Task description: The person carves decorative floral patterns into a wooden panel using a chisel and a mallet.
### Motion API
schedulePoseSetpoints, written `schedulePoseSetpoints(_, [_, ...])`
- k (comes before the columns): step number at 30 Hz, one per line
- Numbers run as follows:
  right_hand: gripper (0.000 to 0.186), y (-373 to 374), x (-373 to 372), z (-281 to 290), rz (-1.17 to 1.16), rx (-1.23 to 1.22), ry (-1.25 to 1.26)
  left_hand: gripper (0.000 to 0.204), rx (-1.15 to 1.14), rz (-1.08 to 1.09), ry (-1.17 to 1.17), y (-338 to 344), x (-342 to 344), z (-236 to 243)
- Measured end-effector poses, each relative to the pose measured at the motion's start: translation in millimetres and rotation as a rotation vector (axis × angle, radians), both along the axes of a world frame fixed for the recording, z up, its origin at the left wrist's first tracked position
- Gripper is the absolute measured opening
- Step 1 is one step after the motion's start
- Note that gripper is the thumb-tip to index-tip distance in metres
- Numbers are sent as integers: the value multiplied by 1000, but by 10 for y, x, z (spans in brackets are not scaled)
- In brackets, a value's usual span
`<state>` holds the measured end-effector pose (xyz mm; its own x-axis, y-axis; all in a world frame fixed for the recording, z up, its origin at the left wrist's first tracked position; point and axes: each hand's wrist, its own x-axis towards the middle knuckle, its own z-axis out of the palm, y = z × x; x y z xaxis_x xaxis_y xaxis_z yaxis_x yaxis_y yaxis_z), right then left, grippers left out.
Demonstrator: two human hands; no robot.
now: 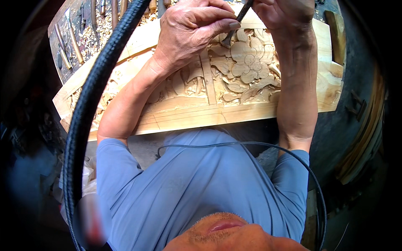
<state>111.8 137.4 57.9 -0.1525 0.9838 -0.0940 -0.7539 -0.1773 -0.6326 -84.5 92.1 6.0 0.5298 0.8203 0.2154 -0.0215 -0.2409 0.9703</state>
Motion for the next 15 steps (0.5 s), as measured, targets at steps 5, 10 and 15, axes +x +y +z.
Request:
schedulePoseSetpoints(5, [52,-30,-19,35,-2,-12,80,18,-111,-26,-15,-4,-12,-11])
schedulePoseSetpoints(10, [46,-35,-69,-57,-87,48,14,24,237,74,-32,-5,101,-55])
schedulePoseSetpoints(15, [44,-82,-104,-5,-96,25,65,27,466,-1,232,70,6,9])
